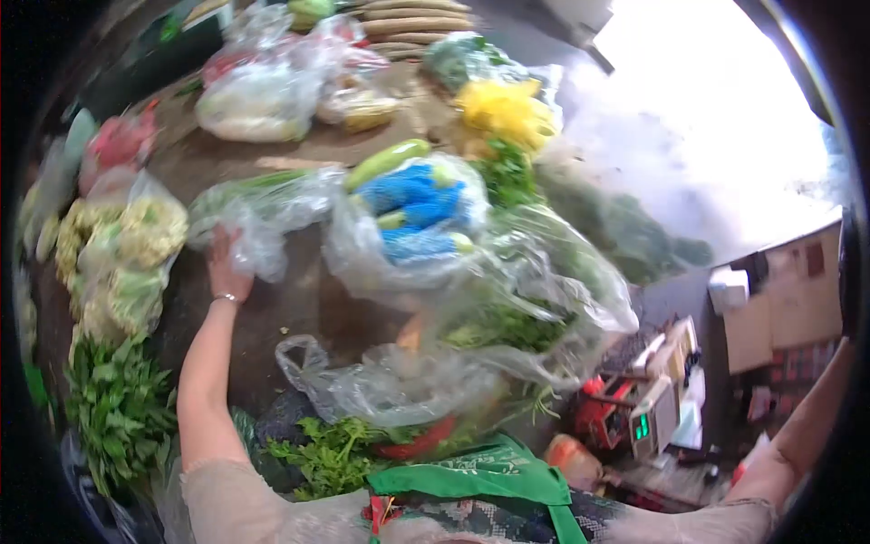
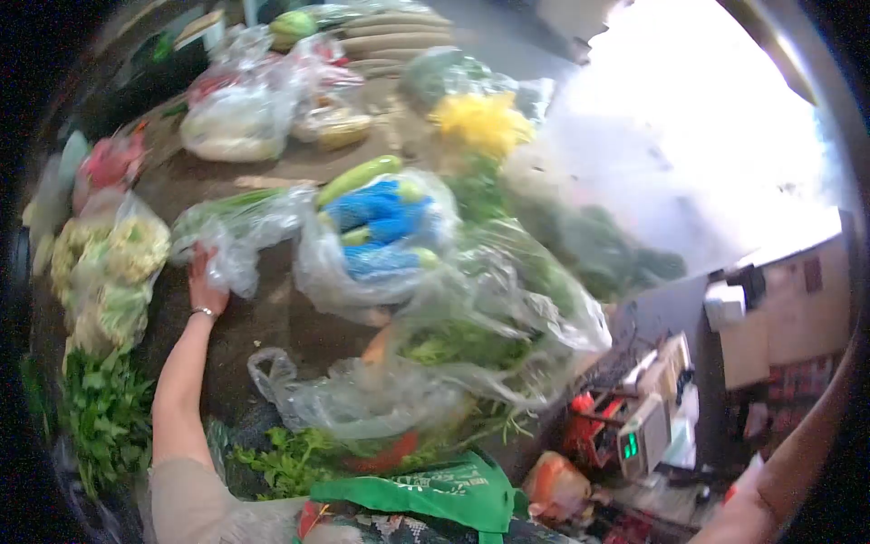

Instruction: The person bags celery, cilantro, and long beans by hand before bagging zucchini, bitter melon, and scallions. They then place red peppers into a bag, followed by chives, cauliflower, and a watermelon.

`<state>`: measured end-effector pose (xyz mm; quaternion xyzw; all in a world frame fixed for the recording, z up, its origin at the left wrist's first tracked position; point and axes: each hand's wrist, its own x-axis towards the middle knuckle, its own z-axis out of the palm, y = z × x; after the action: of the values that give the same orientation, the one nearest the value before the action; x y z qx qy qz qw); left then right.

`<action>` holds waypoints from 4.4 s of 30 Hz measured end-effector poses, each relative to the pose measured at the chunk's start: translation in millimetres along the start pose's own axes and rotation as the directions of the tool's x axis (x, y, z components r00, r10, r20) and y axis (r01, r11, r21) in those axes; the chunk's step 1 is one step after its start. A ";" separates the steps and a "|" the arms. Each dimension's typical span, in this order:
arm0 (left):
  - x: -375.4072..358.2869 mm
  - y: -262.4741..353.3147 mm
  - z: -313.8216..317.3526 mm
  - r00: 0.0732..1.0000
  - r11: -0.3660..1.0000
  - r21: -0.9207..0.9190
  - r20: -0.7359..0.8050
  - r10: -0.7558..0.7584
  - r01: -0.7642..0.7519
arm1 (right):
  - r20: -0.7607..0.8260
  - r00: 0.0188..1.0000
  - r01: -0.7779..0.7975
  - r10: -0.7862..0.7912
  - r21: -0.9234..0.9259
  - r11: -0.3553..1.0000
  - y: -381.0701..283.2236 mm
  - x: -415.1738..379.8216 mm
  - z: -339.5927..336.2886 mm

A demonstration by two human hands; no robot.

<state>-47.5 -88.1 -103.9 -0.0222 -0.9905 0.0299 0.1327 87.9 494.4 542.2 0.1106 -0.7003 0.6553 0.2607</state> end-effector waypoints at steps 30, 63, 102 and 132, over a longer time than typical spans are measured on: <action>-104.5 124.0 -197.6 0.914 0.913 -0.405 0.384 0.132 0.039 | -0.431 0.231 -0.682 0.872 0.568 0.461 389.4 -514.2 -351.8; 10.4 95.0 -54.4 0.851 0.928 -0.145 0.466 -0.241 0.342 | 0.580 0.558 0.022 0.593 -0.726 0.688 423.7 -37.2 92.3; 7.5 97.4 -34.0 0.935 0.958 -0.020 0.222 -0.276 0.288 | 0.814 0.527 0.605 0.246 -0.562 0.564 697.1 38.9 309.3; 3.8 95.1 -28.3 0.952 0.970 0.038 0.188 -0.242 0.239 | 0.629 0.698 0.329 0.342 -0.707 0.626 707.0 20.5 221.1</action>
<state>-40.3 8.4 -81.8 0.1027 -0.9937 0.0230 0.0396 -329.1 365.1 -56.6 0.2290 -0.9548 0.1888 -0.0147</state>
